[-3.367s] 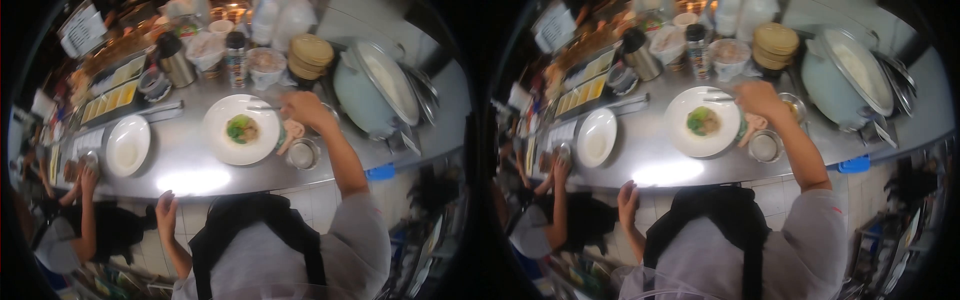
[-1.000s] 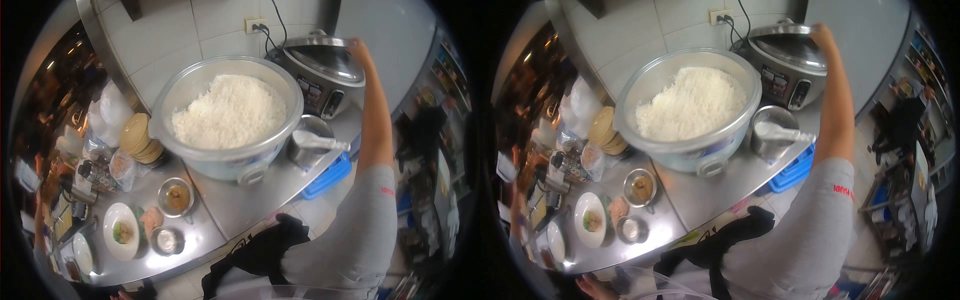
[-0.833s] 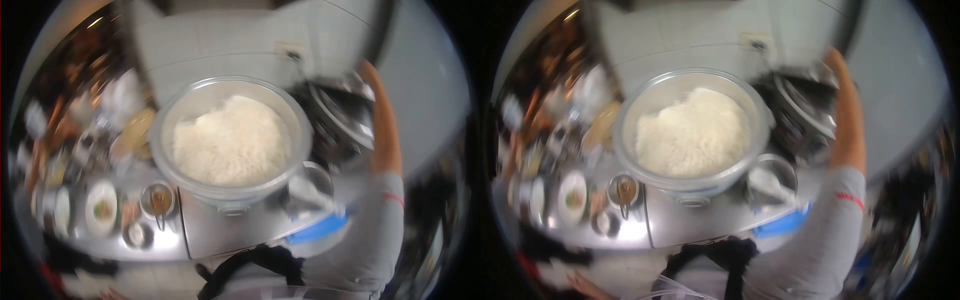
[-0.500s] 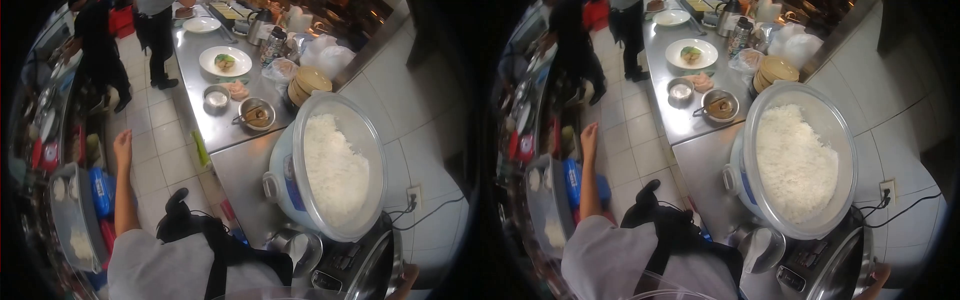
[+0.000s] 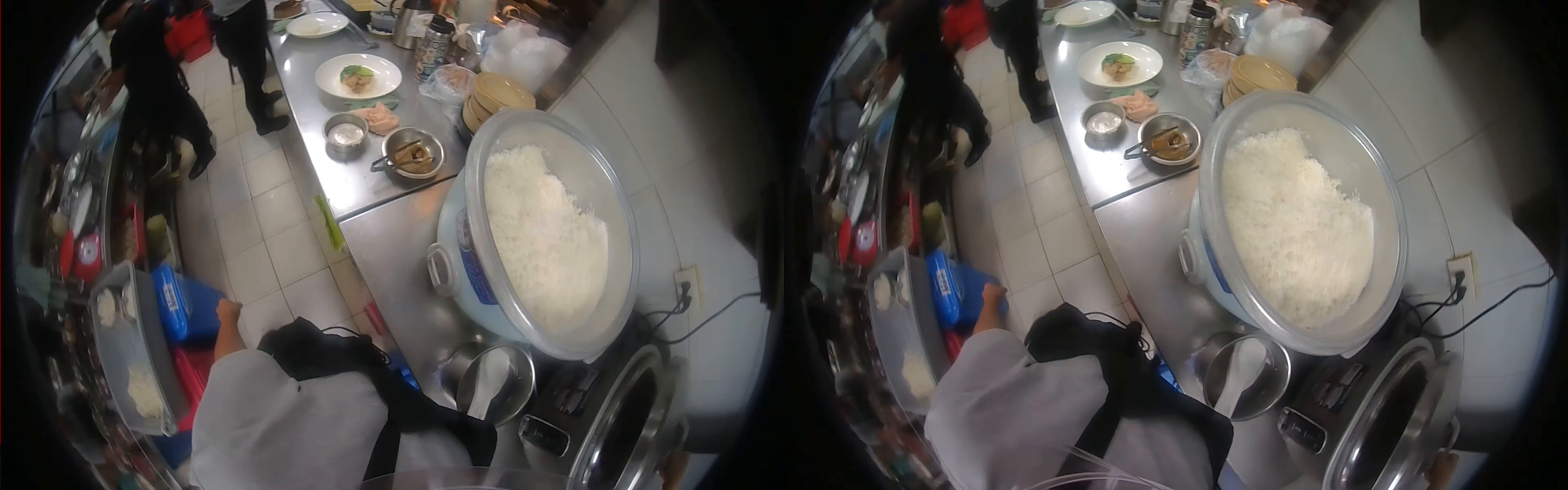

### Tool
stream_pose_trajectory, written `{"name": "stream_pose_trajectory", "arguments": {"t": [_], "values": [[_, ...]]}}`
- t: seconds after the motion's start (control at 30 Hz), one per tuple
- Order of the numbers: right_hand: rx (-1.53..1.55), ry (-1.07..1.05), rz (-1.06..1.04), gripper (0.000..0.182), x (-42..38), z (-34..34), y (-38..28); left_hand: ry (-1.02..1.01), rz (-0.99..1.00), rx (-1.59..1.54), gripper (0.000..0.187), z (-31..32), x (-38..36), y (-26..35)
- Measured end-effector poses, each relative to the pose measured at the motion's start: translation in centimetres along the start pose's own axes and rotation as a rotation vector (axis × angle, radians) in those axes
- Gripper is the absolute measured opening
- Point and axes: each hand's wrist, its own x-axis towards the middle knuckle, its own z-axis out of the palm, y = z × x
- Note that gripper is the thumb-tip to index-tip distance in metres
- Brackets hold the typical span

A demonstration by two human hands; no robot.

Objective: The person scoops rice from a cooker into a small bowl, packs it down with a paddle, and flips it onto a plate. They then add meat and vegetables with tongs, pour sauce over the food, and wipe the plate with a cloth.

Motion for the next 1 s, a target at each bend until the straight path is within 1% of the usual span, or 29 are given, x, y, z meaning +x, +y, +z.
{"name": "stream_pose_trajectory", "arguments": {"t": [0.03,0.13,0.2,0.23,0.3,0.33,0.37,0.4,0.43,0.47,0.5,0.53,0.57,0.6,0.63,0.67,0.7,0.73,0.77,0.83,0.87,0.9,0.93,0.97,1.0], "values": [[0.031,0.002,0.067,0.031,-2.9,-1.9,-2.0,0.0,-0.096,-0.048,0.041,-0.1,-1.0,0.7],[0.101,-0.02,0.209,0.032,-9.6,-6.1,-5.7,-0.005,-0.055,0.055,0.037,-0.1,0.0,3.7],[0.157,-0.013,0.278,0.033,-12.6,-8.3,-8.1,-0.096,0.171,0.095,0.037,0.1,1.8,5.8],[0.189,-0.009,0.297,0.033,-14.1,-9.4,-9.9,-0.103,0.193,0.104,0.037,0.3,3.1,6.7],[0.384,0.04,0.195,0.045,-10.1,-5.4,-3.1,-0.105,0.336,0.053,0.041,1.8,6.7,9.6],[0.291,0.284,0.005,0.057,-8.8,-2.9,-1.6,-0.053,0.523,-0.005,0.044,1.3,6.7,10.9],[0.404,0.153,0.021,0.056,-11.1,-6.8,-9.4,-0.116,0.556,0.004,0.044,1.7,8.1,12.5],[0.474,0.259,-0.082,0.056,-11.1,-7.1,-13.6,-0.178,0.591,0.018,0.044,1.9,10.3,13.8],[0.63,0.24,-0.04,0.059,-10.4,-7.4,-17.0,-0.233,0.607,0.052,0.045,2.2,12.5,14.9],[0.595,0.274,-0.093,0.061,-7.5,-6.4,-18.8,-0.317,0.517,-0.037,0.046,1.8,13.5,15.9],[0.811,0.093,-0.067,0.058,-9.0,-9.1,-25.5,-0.363,0.515,-0.174,0.048,1.1,14.6,16.3],[0.896,0.29,-0.169,0.055,-8.5,-7.8,-29.2,-0.408,0.495,-0.11,0.048,-0.6,15.6,17.2],[0.87,0.232,-0.166,0.047,-8.7,-9.0,-33.7,-0.409,0.562,-0.055,0.051,-1.6,18.0,17.2],[0.872,0.198,-0.259,0.04,-6.9,-8.3,-35.8,-0.481,0.378,-0.2,0.054,-3.5,19.6,16.7],[0.801,0.183,-0.289,0.036,-5.8,-8.2,-38.2,-0.5,0.316,-0.243,0.057,-6.2,21.2,15.5],[0.834,0.188,-0.276,0.035,-5.5,-8.2,-40.5,-0.501,0.296,-0.38,0.059,-7.3,25.1,13.1],[0.875,0.198,-0.263,0.035,-5.4,-8.2,-42.5,-0.599,0.34,-0.429,0.057,-7.9,29.2,12.0],[0.881,0.215,-0.267,0.034,-4.9,-8.1,-43.9,-0.594,0.282,-0.693,0.049,-10.2,31.4,9.3],[0.889,0.228,-0.269,0.033,-4.5,-7.9,-45.0,-0.52,0.816,-0.792,0.047,-12.2,31.9,6.9],[0.897,0.208,-0.228,0.033,-4.2,-8.2,-46.7,-0.381,0.367,-0.657,0.044,-14.7,34.3,4.9],[0.891,0.18,-0.208,0.033,-4.0,-8.4,-47.3,-0.371,0.244,-0.627,0.044,-15.0,34.6,3.9],[0.89,0.178,-0.195,0.033,-4.0,-8.3,-47.5,-0.384,0.173,-0.608,0.043,-15.1,34.7,3.1],[0.87,0.23,-0.196,0.033,-4.2,-7.9,-47.5,-0.403,0.13,-0.592,0.043,-15.1,34.6,2.4],[0.849,0.279,-0.199,0.032,-4.5,-7.6,-47.4,-0.428,0.103,-0.577,0.042,-14.7,34.4,2.0],[0.853,0.274,-0.189,0.032,-4.8,-7.6,-47.4,-0.449,0.084,-0.572,0.042,-14.4,34.0,1.8]]}}
